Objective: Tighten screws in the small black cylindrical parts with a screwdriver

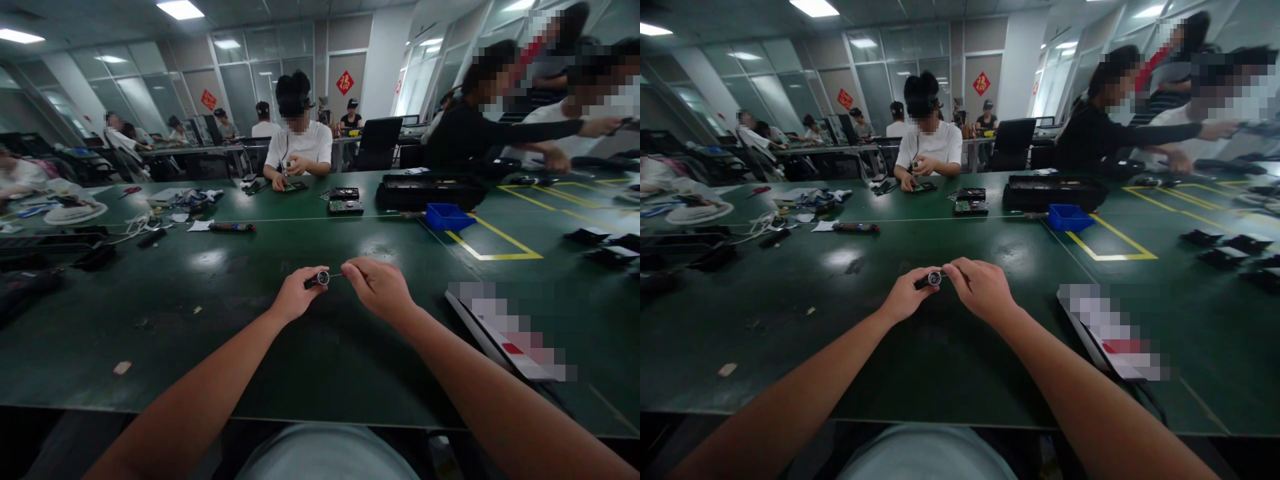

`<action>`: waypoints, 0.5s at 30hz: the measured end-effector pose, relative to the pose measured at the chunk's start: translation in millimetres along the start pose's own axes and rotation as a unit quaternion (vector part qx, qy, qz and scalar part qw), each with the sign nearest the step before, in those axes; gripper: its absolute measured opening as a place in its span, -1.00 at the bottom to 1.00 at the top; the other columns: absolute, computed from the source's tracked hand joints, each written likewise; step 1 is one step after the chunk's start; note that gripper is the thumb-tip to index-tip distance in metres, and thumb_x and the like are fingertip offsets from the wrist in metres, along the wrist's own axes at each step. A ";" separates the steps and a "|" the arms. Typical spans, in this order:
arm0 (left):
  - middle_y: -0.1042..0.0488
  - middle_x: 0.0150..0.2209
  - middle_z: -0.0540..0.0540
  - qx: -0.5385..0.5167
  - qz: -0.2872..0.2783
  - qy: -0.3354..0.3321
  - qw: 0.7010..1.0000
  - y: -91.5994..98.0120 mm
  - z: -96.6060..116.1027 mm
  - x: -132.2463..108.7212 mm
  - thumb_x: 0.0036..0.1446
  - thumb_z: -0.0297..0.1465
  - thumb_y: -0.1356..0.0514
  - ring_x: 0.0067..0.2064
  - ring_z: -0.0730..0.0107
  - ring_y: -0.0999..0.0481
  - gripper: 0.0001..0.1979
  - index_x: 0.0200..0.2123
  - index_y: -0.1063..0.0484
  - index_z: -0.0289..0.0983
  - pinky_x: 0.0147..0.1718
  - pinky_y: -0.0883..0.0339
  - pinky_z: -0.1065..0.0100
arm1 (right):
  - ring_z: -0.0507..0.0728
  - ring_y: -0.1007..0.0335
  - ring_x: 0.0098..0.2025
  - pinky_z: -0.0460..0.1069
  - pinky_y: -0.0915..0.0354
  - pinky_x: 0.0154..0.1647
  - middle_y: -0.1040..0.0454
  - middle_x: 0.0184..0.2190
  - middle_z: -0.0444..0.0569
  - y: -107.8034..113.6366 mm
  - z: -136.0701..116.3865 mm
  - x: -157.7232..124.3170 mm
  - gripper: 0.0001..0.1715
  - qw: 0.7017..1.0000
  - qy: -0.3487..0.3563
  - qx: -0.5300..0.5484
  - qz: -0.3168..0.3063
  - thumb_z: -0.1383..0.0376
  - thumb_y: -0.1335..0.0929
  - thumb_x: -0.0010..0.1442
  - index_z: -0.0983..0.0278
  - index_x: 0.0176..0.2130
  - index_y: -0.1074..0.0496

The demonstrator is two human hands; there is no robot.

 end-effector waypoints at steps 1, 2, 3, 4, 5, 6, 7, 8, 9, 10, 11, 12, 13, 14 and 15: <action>-0.53 0.04 -0.08 0.000 -0.001 -0.001 1.000 -0.3 0.5 -0.1 0.13 -0.44 -0.32 0.09 0.21 -0.47 -0.58 0.08 -0.49 -0.10 0.18 -0.23 0.11 | 0.13 -0.47 -0.42 0.01 -0.25 -0.38 -0.57 -0.41 -0.02 -0.6 0.1 -0.2 -0.66 1.000 -0.009 -0.004 0.001 0.18 -0.20 0.39 0.22 -0.16 -0.51; -0.53 0.04 -0.08 0.000 -0.002 0.000 1.000 -0.6 1.2 -0.1 0.13 -0.45 -0.32 0.09 0.21 -0.47 -0.58 0.07 -0.49 -0.11 0.18 -0.23 0.11 | 0.13 -0.47 -0.43 0.01 -0.24 -0.40 -0.58 -0.41 -0.02 -1.2 0.1 -0.3 -0.65 1.000 -0.016 -0.005 0.004 0.18 -0.19 0.40 0.22 -0.09 -0.50; -0.54 0.03 -0.09 0.001 -0.002 0.002 1.000 -0.8 1.9 -0.1 0.12 -0.46 -0.33 0.08 0.21 -0.48 -0.58 0.07 -0.50 -0.12 0.17 -0.24 0.10 | 0.14 -0.47 -0.43 0.01 -0.24 -0.40 -0.59 -0.40 -0.01 -1.7 -0.1 -0.2 -0.64 1.000 -0.020 -0.003 0.007 0.19 -0.18 0.39 0.23 -0.02 -0.47; -0.54 0.03 -0.09 0.001 -0.002 0.005 1.000 -0.8 2.7 0.0 0.12 -0.47 -0.32 0.08 0.21 -0.48 -0.59 0.06 -0.50 -0.12 0.17 -0.24 0.10 | 0.15 -0.48 -0.42 0.02 -0.25 -0.39 -0.59 -0.39 0.00 -2.0 -0.5 -0.1 -0.62 1.000 -0.022 -0.001 0.009 0.21 -0.18 0.39 0.25 0.06 -0.43; -0.54 0.02 -0.09 -0.001 0.000 0.007 1.000 -0.7 3.2 0.1 0.12 -0.47 -0.32 0.07 0.21 -0.48 -0.59 0.06 -0.50 -0.13 0.17 -0.25 0.11 | 0.16 -0.48 -0.41 0.02 -0.26 -0.38 -0.59 -0.38 0.02 -2.1 -1.0 0.0 -0.60 1.000 -0.022 -0.001 0.009 0.23 -0.18 0.38 0.27 0.11 -0.40; -0.54 0.02 -0.08 -0.004 0.003 0.009 1.000 -0.4 3.4 0.2 0.12 -0.47 -0.32 0.07 0.22 -0.49 -0.59 0.06 -0.50 -0.13 0.17 -0.25 0.11 | 0.16 -0.48 -0.39 0.03 -0.27 -0.36 -0.58 -0.37 0.03 -2.0 -1.7 0.2 -0.58 1.000 -0.020 -0.001 0.008 0.26 -0.18 0.37 0.29 0.13 -0.37; -0.54 0.02 -0.08 -0.007 0.007 0.010 1.000 0.0 3.3 0.4 0.12 -0.48 -0.32 0.07 0.22 -0.49 -0.59 0.06 -0.50 -0.13 0.17 -0.25 0.11 | 0.17 -0.48 -0.36 0.04 -0.28 -0.33 -0.58 -0.35 0.05 -1.6 -2.5 0.4 -0.58 1.000 -0.016 -0.001 0.008 0.29 -0.18 0.36 0.30 0.12 -0.37; -0.54 0.02 -0.08 -0.008 0.009 0.009 1.000 0.4 2.9 0.6 0.12 -0.48 -0.32 0.08 0.23 -0.48 -0.58 0.06 -0.49 -0.13 0.17 -0.24 0.11 | 0.18 -0.48 -0.32 0.04 -0.28 -0.29 -0.57 -0.33 0.06 -1.0 -3.3 0.5 -0.59 1.000 -0.011 0.000 0.006 0.32 -0.18 0.34 0.31 0.10 -0.38; -0.54 0.02 -0.08 -0.008 0.010 0.008 1.000 0.6 2.4 0.8 0.12 -0.48 -0.32 0.08 0.23 -0.48 -0.58 0.06 -0.49 -0.13 0.18 -0.24 0.11 | 0.18 -0.48 -0.30 0.05 -0.28 -0.27 -0.57 -0.32 0.06 -0.6 -4.1 0.6 -0.61 1.000 -0.007 0.001 0.003 0.34 -0.19 0.32 0.31 0.07 -0.39; -0.54 0.02 -0.08 -0.007 0.009 0.006 1.000 0.7 1.8 1.0 0.12 -0.48 -0.32 0.08 0.23 -0.48 -0.58 0.06 -0.49 -0.13 0.18 -0.23 0.11 | 0.18 -0.48 -0.29 0.05 -0.28 -0.26 -0.56 -0.32 0.05 -0.3 -4.5 0.6 -0.63 1.000 -0.008 0.002 -0.003 0.34 -0.19 0.31 0.31 0.04 -0.41; -0.54 0.03 -0.08 -0.006 0.007 0.003 1.000 0.7 1.2 1.1 0.12 -0.47 -0.32 0.09 0.23 -0.48 -0.58 0.06 -0.49 -0.12 0.18 -0.23 0.11 | 0.17 -0.47 -0.31 0.04 -0.27 -0.28 -0.56 -0.35 0.04 -0.3 -4.6 0.5 -0.65 1.000 -0.013 0.003 -0.010 0.33 -0.20 0.31 0.30 0.01 -0.42; -0.54 0.03 -0.08 -0.006 0.006 0.002 1.000 0.6 0.9 1.1 0.12 -0.47 -0.32 0.09 0.23 -0.48 -0.59 0.06 -0.49 -0.12 0.18 -0.23 0.11 | 0.16 -0.46 -0.35 0.03 -0.25 -0.31 -0.55 -0.38 0.01 -0.6 -4.3 0.4 -0.68 1.000 -0.023 0.004 -0.017 0.30 -0.19 0.33 0.29 -0.03 -0.44; -0.54 0.03 -0.08 -0.006 0.006 0.001 1.000 0.6 0.9 1.2 0.12 -0.47 -0.32 0.09 0.23 -0.48 -0.59 0.06 -0.49 -0.12 0.19 -0.23 0.11 | 0.14 -0.45 -0.40 0.02 -0.23 -0.35 -0.54 -0.41 -0.01 -1.0 -3.8 0.3 -0.68 0.999 -0.035 0.003 -0.023 0.26 -0.18 0.36 0.28 -0.06 -0.45; -0.54 0.03 -0.08 -0.006 0.006 0.002 1.000 0.6 1.2 1.2 0.12 -0.47 -0.32 0.09 0.23 -0.48 -0.59 0.07 -0.49 -0.13 0.19 -0.23 0.12 | 0.12 -0.42 -0.45 0.01 -0.21 -0.39 -0.54 -0.43 -0.02 -1.4 -3.2 0.1 -0.66 0.999 -0.046 0.005 -0.025 0.23 -0.17 0.38 0.27 -0.08 -0.46; -0.54 0.03 -0.08 -0.007 0.007 0.003 1.000 0.6 1.8 1.3 0.12 -0.47 -0.32 0.09 0.23 -0.48 -0.59 0.07 -0.49 -0.13 0.19 -0.23 0.12 | 0.11 -0.40 -0.49 0.01 -0.19 -0.41 -0.54 -0.43 -0.03 -1.8 -2.7 -0.1 -0.65 0.998 -0.055 0.009 -0.024 0.20 -0.16 0.39 0.26 -0.07 -0.45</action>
Point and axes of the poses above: each hand's wrist, its own x-axis towards the middle knuckle, its own y-axis out of the back of the hand, z = x × y, the point moved 3 cm from there along x, towards the middle knuckle
